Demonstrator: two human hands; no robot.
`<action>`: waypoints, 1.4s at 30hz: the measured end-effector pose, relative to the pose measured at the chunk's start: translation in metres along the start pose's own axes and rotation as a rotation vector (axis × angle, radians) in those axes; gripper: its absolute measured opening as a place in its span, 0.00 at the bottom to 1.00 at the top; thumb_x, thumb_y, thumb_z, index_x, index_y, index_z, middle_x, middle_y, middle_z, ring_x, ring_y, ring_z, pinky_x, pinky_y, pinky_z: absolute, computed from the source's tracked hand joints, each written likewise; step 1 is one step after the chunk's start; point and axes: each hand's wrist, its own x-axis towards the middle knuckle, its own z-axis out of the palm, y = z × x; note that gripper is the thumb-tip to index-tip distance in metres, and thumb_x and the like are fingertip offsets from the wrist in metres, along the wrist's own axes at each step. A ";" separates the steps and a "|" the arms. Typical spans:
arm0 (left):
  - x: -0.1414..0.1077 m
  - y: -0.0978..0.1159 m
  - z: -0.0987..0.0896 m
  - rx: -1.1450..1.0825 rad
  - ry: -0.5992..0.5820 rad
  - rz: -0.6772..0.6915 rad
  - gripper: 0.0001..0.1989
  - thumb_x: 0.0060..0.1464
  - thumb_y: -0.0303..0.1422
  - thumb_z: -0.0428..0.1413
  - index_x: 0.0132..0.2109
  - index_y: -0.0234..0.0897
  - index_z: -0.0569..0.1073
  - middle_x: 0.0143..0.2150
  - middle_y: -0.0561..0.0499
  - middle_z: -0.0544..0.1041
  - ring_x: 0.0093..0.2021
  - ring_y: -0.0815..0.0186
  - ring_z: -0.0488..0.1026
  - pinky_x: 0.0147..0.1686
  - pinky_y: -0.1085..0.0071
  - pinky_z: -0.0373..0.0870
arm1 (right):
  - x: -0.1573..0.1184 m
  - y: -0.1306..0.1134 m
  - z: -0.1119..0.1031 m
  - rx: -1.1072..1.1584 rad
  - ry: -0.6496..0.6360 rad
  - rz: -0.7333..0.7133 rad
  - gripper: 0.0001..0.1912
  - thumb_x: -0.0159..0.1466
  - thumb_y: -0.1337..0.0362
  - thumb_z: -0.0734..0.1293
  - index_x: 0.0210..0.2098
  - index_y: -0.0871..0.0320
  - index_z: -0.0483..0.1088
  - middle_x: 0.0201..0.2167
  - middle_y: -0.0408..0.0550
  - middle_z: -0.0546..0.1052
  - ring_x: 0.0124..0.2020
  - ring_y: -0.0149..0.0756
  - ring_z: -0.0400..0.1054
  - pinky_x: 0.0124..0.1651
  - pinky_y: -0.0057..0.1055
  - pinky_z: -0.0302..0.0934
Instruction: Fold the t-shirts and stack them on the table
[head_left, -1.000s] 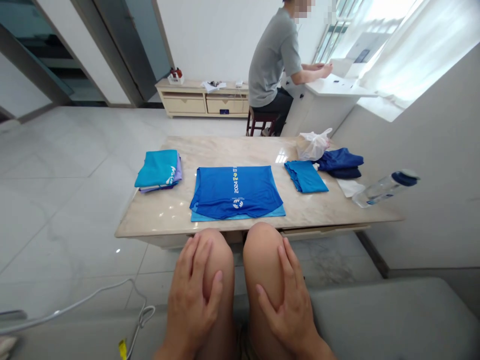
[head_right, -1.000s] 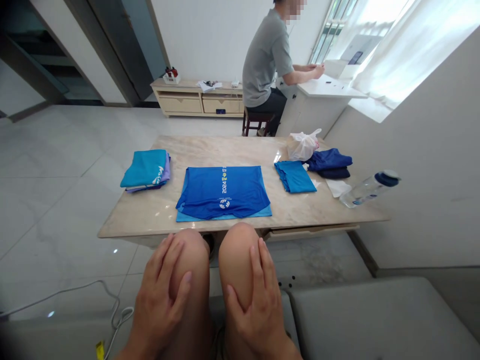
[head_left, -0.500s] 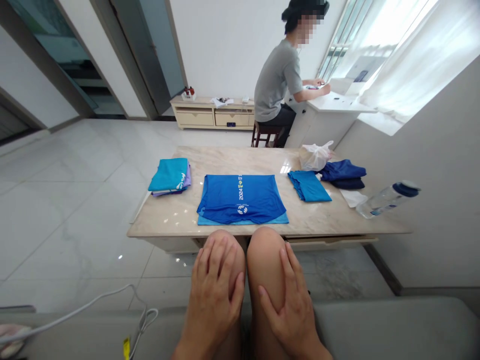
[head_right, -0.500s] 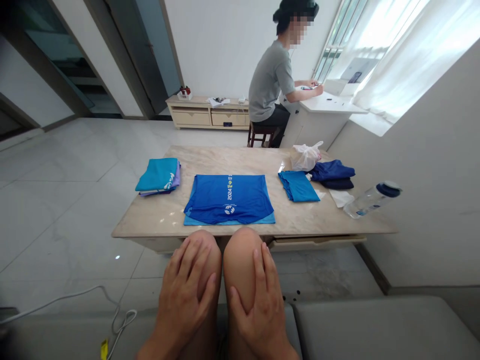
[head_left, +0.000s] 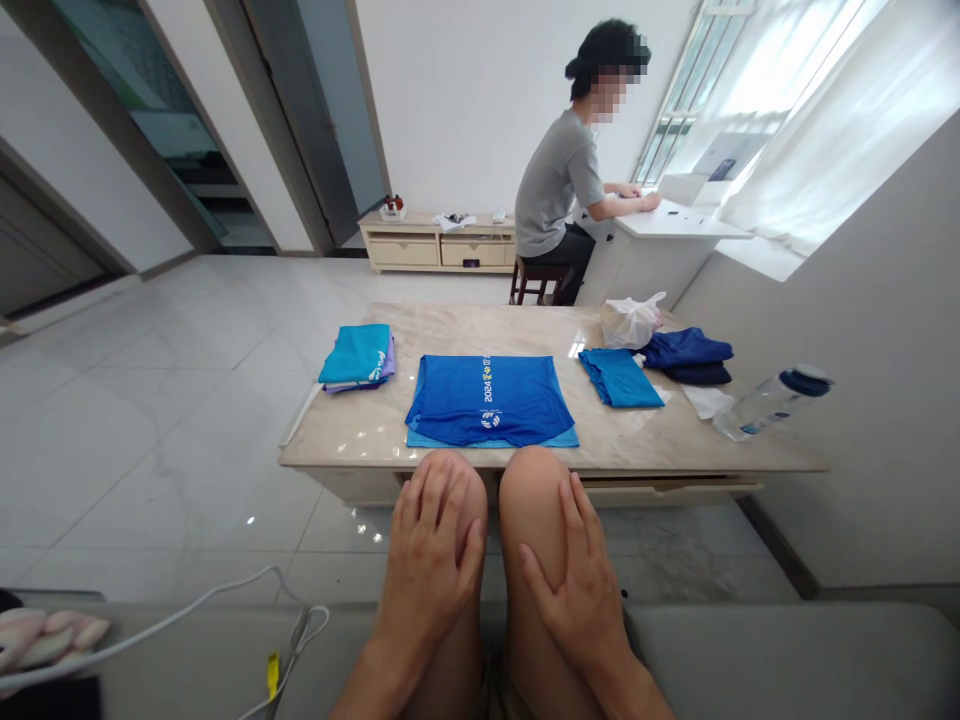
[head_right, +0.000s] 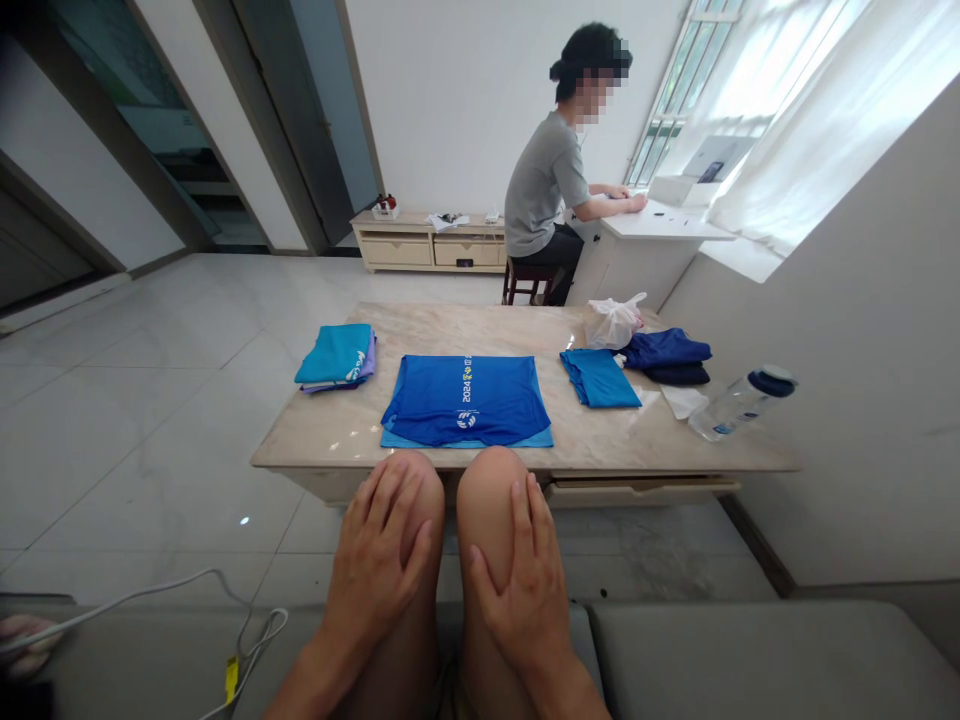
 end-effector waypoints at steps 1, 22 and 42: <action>0.000 0.000 0.000 0.000 0.000 -0.001 0.33 0.69 0.31 0.57 0.78 0.40 0.65 0.80 0.40 0.67 0.81 0.44 0.59 0.76 0.44 0.65 | 0.000 0.000 0.000 -0.002 0.000 -0.001 0.46 0.76 0.53 0.67 0.86 0.52 0.42 0.82 0.61 0.56 0.80 0.63 0.57 0.72 0.68 0.66; -0.002 -0.001 0.000 -0.021 -0.015 -0.013 0.33 0.69 0.31 0.56 0.78 0.41 0.65 0.80 0.41 0.66 0.82 0.45 0.58 0.77 0.43 0.63 | -0.001 0.002 -0.002 0.013 0.001 0.009 0.45 0.77 0.52 0.67 0.85 0.52 0.44 0.82 0.62 0.57 0.81 0.62 0.56 0.73 0.68 0.65; -0.001 -0.002 -0.003 -0.005 -0.017 -0.014 0.32 0.70 0.31 0.56 0.78 0.39 0.65 0.81 0.41 0.65 0.82 0.46 0.57 0.77 0.45 0.62 | -0.002 0.005 -0.002 0.009 0.005 0.005 0.45 0.77 0.52 0.67 0.85 0.52 0.43 0.82 0.62 0.58 0.81 0.62 0.56 0.74 0.67 0.64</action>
